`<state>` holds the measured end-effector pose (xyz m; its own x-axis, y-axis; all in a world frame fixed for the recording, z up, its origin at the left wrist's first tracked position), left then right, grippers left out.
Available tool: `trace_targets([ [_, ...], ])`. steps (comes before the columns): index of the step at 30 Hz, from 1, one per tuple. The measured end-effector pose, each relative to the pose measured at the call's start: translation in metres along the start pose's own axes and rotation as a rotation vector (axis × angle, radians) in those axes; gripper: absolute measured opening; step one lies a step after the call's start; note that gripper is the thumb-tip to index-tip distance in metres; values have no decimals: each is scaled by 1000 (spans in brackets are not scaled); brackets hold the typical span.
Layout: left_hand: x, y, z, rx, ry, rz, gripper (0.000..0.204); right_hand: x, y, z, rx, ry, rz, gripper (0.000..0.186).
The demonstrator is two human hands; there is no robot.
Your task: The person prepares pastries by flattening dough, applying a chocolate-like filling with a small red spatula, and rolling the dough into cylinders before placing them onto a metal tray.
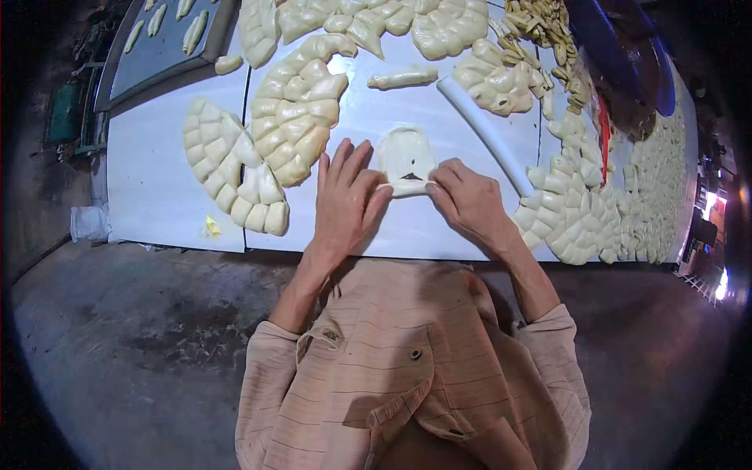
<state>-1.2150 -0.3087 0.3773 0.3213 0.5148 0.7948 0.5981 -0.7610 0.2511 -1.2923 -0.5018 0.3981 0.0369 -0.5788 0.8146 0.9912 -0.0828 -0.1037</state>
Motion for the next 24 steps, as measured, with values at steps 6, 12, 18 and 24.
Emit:
trace_targets([
  [6,-1,2,-10,-174,-32,74,23,3,-10,3,211,-86,11,29],
  [12,1,11,-7,-172,-65,89,32,-1,1,4,222,-26,-41,18],
  [18,2,13,0,-17,-47,36,27,-3,14,-3,-61,-30,10,16],
  [24,6,4,-1,37,-14,-95,21,0,5,-12,-158,15,-193,22],
])
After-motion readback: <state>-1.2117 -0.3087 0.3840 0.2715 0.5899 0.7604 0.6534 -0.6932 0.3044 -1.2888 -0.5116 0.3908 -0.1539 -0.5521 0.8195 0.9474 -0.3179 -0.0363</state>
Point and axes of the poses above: each hand's wrist, its own y-axis towards the middle knuckle, its own x-axis out of the back of the hand, z = x × y, the point moved 5 cm from there along y, towards the middle knuckle, and after that the axes turned 10 degrees about -x, right-handed, at the moved point
